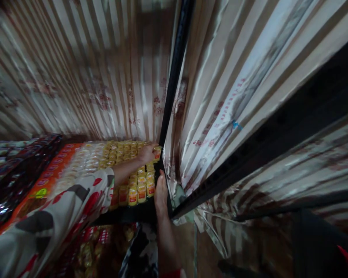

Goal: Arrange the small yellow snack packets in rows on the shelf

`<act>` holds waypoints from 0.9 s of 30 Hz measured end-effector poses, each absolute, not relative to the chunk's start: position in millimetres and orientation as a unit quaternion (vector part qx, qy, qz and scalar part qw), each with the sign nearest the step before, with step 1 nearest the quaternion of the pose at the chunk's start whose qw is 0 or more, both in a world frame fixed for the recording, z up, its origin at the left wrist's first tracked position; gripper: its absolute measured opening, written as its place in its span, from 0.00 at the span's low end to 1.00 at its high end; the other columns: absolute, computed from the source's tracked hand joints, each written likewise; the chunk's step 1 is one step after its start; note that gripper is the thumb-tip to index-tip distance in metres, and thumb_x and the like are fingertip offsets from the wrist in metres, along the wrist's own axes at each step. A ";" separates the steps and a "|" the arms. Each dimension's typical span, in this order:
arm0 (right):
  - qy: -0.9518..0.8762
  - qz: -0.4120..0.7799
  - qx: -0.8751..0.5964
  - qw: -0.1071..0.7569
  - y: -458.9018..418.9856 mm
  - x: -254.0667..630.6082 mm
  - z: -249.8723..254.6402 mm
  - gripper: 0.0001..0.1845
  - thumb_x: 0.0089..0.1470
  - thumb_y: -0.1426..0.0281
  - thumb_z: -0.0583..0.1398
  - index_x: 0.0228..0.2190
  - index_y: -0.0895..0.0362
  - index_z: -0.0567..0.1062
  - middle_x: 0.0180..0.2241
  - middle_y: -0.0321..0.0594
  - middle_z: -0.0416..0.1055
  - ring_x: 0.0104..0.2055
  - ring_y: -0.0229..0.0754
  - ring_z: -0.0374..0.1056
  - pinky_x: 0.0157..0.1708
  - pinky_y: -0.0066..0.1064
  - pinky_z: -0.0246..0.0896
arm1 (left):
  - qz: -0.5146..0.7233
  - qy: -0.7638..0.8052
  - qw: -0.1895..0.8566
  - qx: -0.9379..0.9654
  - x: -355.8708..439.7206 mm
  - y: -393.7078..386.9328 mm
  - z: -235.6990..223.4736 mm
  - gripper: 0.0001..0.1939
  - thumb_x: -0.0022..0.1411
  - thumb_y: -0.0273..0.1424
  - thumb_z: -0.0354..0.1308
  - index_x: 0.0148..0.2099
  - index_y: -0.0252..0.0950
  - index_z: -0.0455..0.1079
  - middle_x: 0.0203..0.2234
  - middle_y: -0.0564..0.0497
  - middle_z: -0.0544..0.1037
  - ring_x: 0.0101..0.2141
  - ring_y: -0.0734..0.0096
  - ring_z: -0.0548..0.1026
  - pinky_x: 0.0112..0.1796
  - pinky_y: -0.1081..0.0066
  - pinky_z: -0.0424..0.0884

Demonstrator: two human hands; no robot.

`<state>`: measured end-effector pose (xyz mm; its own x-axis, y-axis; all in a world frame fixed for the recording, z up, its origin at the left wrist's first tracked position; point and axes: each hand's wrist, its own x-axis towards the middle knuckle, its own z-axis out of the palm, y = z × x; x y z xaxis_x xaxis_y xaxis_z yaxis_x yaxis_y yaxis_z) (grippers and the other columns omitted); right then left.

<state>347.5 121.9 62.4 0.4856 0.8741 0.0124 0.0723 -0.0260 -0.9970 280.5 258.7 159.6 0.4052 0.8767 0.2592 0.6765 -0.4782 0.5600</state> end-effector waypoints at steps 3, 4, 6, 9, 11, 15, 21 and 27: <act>-0.375 0.344 -0.611 0.606 136.7 351.7 62.1 0.41 0.54 0.46 0.42 0.57 0.62 0.60 0.59 0.47 0.55 0.62 0.44 0.48 0.60 0.35 0.42 | 0.255 0.490 0.187 0.812 287.4 266.7 156.9 0.19 0.59 0.27 0.52 0.53 0.34 0.65 0.44 0.46 0.75 0.43 0.70 0.73 0.46 0.70 0.67; -0.373 0.344 -0.605 0.613 140.7 353.0 62.4 0.41 0.54 0.45 0.42 0.57 0.61 0.60 0.59 0.46 0.55 0.62 0.44 0.49 0.60 0.36 0.42 | 0.248 0.492 0.187 0.814 289.4 268.6 155.9 0.19 0.59 0.28 0.51 0.53 0.34 0.65 0.44 0.46 0.75 0.43 0.71 0.73 0.46 0.71 0.68; -0.367 0.340 -0.598 0.626 147.5 355.2 62.2 0.40 0.53 0.45 0.43 0.56 0.60 0.61 0.59 0.45 0.56 0.61 0.44 0.50 0.60 0.37 0.43 | 0.226 0.487 0.185 0.823 291.9 270.2 153.1 0.18 0.59 0.28 0.51 0.52 0.36 0.65 0.43 0.48 0.76 0.43 0.72 0.73 0.45 0.72 0.68; -0.359 0.330 -0.609 0.626 155.5 357.5 57.8 0.40 0.53 0.45 0.44 0.55 0.62 0.63 0.58 0.47 0.57 0.61 0.44 0.51 0.60 0.37 0.42 | 0.184 0.478 0.174 0.841 290.2 267.1 148.0 0.17 0.58 0.27 0.51 0.50 0.37 0.67 0.43 0.49 0.76 0.43 0.71 0.73 0.46 0.72 0.67; -0.352 0.341 -0.616 0.617 160.7 358.8 52.2 0.40 0.54 0.46 0.44 0.54 0.63 0.64 0.58 0.47 0.58 0.61 0.44 0.51 0.61 0.36 0.41 | 0.156 0.477 0.158 0.851 286.8 263.0 146.1 0.16 0.57 0.26 0.51 0.48 0.36 0.67 0.43 0.47 0.75 0.44 0.69 0.73 0.46 0.70 0.68; -0.337 0.362 -0.612 0.617 172.2 361.4 43.2 0.37 0.55 0.48 0.44 0.55 0.60 0.64 0.58 0.44 0.58 0.61 0.42 0.51 0.61 0.36 0.39 | 0.108 0.476 0.122 0.864 282.4 256.6 148.9 0.16 0.56 0.24 0.51 0.48 0.32 0.66 0.44 0.42 0.74 0.44 0.64 0.73 0.44 0.67 0.68; -0.363 0.372 -0.556 0.649 186.4 360.7 47.4 0.34 0.55 0.48 0.47 0.53 0.57 0.67 0.55 0.40 0.63 0.60 0.43 0.53 0.60 0.36 0.42 | 0.061 0.468 0.082 0.878 287.9 257.7 151.9 0.15 0.56 0.22 0.50 0.47 0.29 0.66 0.42 0.42 0.73 0.44 0.64 0.72 0.44 0.69 0.68; -0.364 0.416 -0.528 0.645 192.3 360.1 46.5 0.34 0.54 0.46 0.45 0.51 0.54 0.69 0.51 0.38 0.68 0.57 0.43 0.58 0.57 0.35 0.50 | 0.061 0.476 0.038 0.877 286.9 253.7 149.2 0.15 0.59 0.22 0.45 0.47 0.28 0.65 0.44 0.40 0.70 0.41 0.63 0.72 0.38 0.68 0.70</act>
